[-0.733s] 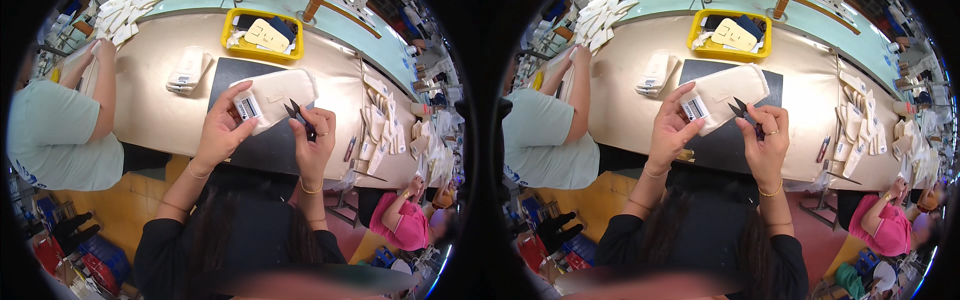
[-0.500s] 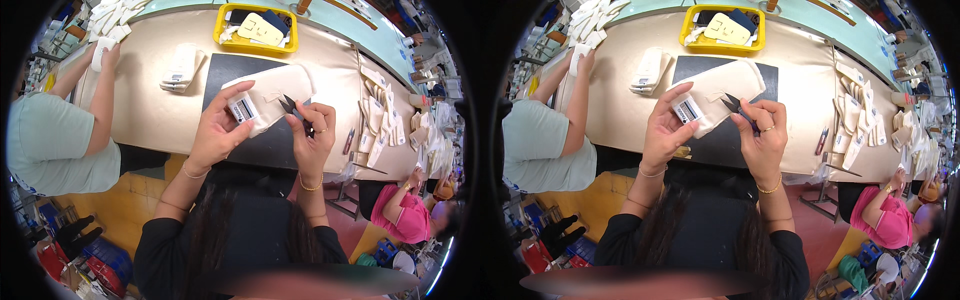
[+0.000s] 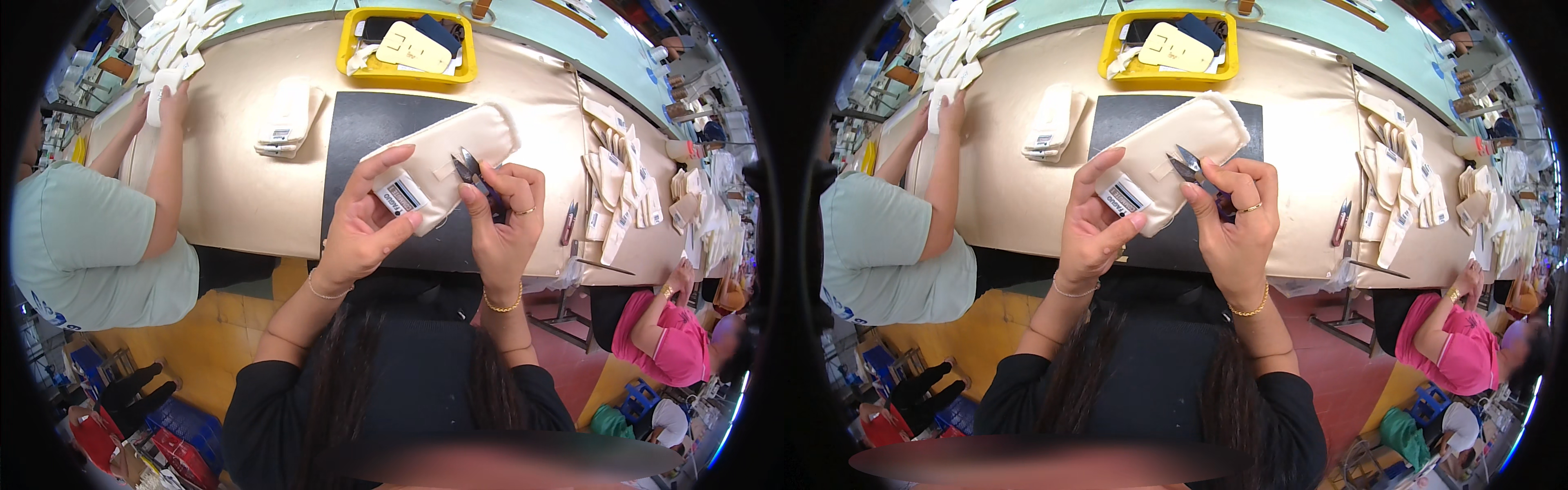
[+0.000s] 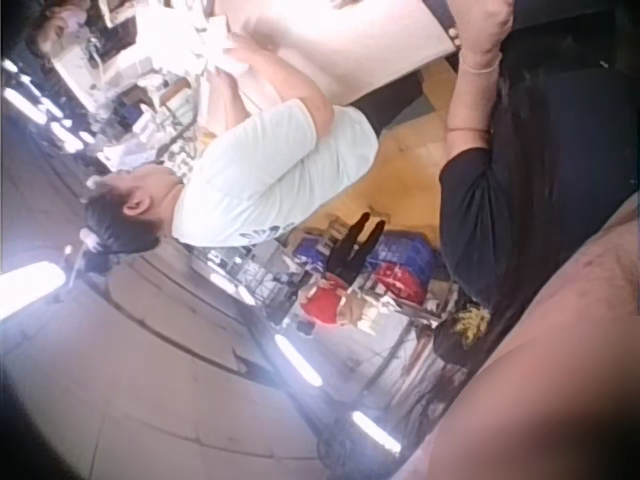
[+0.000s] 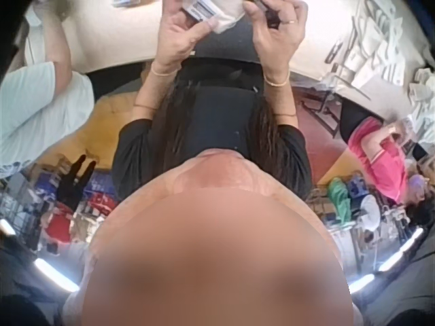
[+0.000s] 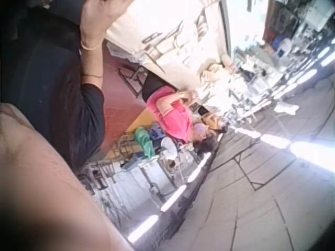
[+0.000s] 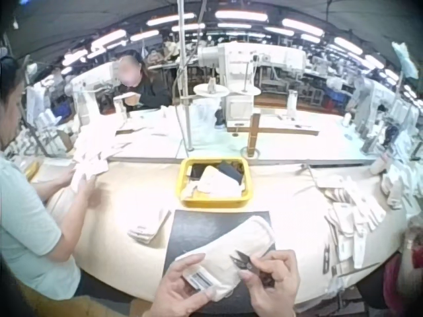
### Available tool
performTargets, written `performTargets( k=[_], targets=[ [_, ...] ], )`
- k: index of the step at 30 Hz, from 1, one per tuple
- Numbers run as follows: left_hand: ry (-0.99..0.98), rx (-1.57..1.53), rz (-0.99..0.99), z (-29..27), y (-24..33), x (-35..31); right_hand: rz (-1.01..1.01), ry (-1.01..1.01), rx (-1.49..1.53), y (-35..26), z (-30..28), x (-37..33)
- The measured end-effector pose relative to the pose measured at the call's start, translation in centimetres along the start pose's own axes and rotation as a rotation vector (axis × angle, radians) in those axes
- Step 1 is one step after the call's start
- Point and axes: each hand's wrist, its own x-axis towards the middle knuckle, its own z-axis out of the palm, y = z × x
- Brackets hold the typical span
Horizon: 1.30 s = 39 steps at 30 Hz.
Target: The person uses a small knife to trim excess fabric and remove tags from white fabric pieces at a workbench. They handle each piece individually, cutting along edges and peeling off labels before placing the finished items aside.
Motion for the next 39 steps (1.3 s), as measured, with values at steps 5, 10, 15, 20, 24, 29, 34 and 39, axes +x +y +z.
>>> performTargets(
  k=[5, 10, 15, 20, 24, 29, 34, 39],
  targets=[
    [0.052, -0.086, -0.033, 0.5, -0.3, -0.1, 0.305, 0.089, 0.593, 0.1, 0.4, -0.5],
    [0.009, -0.034, 0.051, 0.6, -0.1, 0.0, 0.050, 0.067, 0.223, 0.6, 0.1, -0.3],
    [0.019, -0.014, 0.080, 0.8, -0.2, 0.0, -0.021, 0.034, 0.034, -0.1, -0.2, -0.4],
    [0.024, -0.316, -0.036, 0.8, -0.3, 0.2, -0.001, 0.017, 0.027, -0.9, -0.2, -0.3],
    [0.002, -0.471, -0.086, 0.6, -0.3, 0.5, -0.012, 0.033, 0.043, -1.5, -0.1, -0.3],
    [-0.017, -0.534, -0.087, 0.8, -0.5, 0.7, -0.027, 0.033, 0.029, -1.9, -0.2, 0.1],
    [-0.008, -0.525, -0.078, 0.9, -0.6, 0.7, -0.041, 0.042, -0.010, -1.9, -0.3, 0.2],
    [-0.004, -0.529, -0.071, 1.1, -0.9, 0.6, -0.051, 0.036, -0.012, -1.7, -0.3, 0.2]
  ],
)
